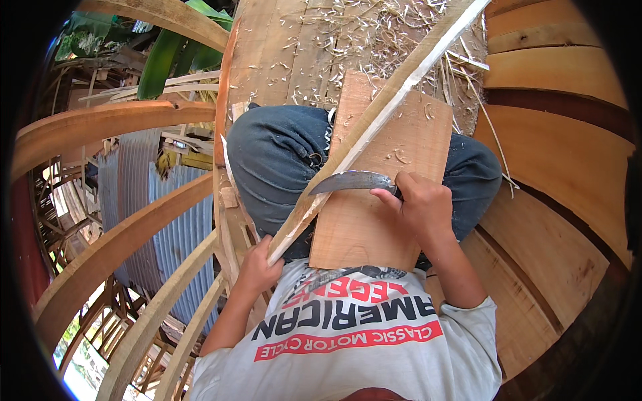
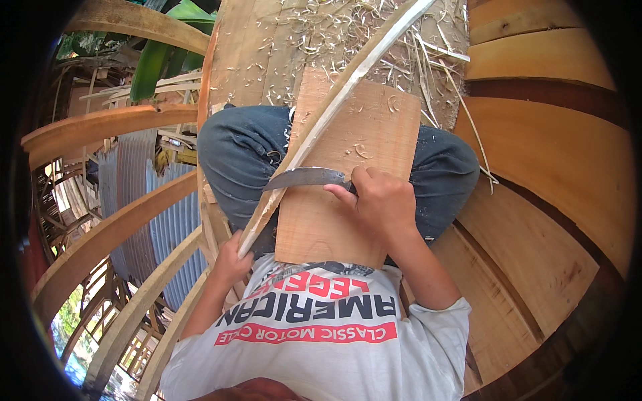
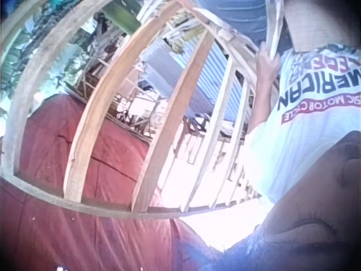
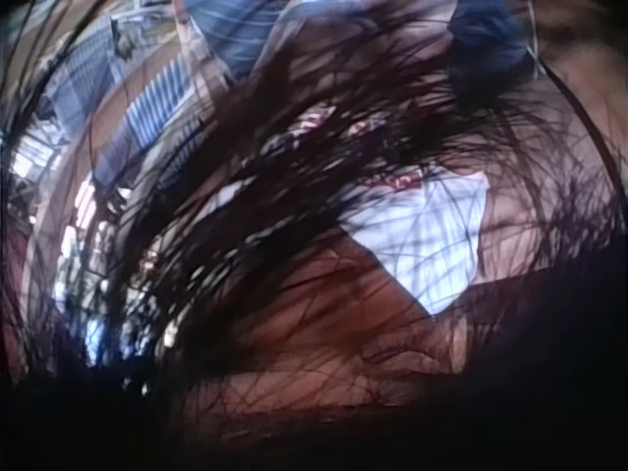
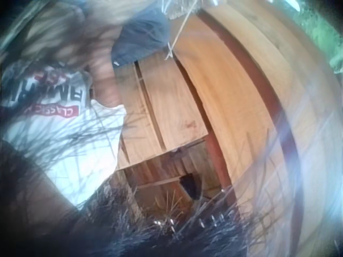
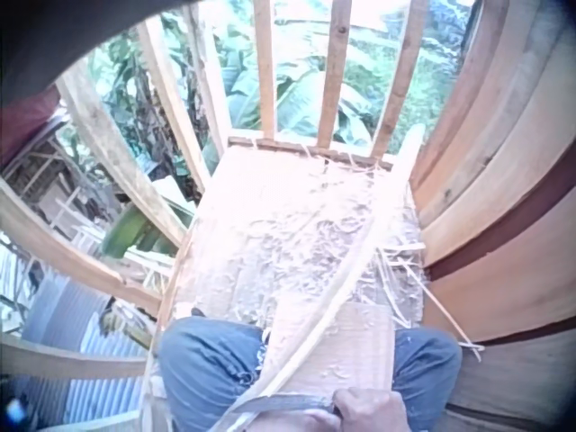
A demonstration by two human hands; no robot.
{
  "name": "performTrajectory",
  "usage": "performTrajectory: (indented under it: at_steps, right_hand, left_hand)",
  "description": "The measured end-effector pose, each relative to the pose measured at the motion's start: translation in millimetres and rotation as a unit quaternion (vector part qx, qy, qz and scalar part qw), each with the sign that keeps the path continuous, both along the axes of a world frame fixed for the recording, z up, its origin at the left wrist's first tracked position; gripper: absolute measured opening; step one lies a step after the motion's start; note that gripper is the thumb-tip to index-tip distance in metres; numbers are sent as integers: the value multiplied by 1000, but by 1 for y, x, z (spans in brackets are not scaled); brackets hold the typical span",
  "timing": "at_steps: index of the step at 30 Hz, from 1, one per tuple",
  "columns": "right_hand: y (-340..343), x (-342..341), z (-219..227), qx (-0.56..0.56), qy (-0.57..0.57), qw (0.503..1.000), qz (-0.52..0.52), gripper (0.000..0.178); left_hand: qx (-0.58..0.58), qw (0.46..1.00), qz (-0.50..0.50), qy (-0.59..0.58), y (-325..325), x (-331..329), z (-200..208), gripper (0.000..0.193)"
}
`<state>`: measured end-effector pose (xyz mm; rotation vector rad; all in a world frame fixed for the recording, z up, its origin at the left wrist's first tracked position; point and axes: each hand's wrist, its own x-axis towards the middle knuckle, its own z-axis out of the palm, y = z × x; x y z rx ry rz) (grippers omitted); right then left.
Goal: The person sits cross-legged and uses a curved knife to shave thin strips from a long wooden stick held between their legs. They repeatedly draw the knife along the stick to remove bark and smooth the surface, producing wood shavings that accumulate on the platform.
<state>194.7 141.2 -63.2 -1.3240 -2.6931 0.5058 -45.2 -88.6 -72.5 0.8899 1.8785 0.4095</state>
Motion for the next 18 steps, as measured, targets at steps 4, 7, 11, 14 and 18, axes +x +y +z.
performTrajectory:
  at_steps: [4,7,11,14,18]
  right_hand:
    - [7,-3,0,23,4,1000,-1,53]
    - [10,-5,-1,32,10,999,-5,53]
    - [13,-4,-3,36,7,999,-11,53]
    - [15,-6,-4,43,10,999,-16,53]
    - [24,-4,-4,60,18,997,-48,53]
  left_hand:
    - [-1,1000,6,-6,3,1,2,22]
    - [-16,1000,2,-15,3,-1,1,21]
    - [-9,1000,12,-12,5,2,2,20]
    - [-3,1000,14,-9,2,4,-2,19]
    - [3,1000,14,-5,-1,6,-6,18]
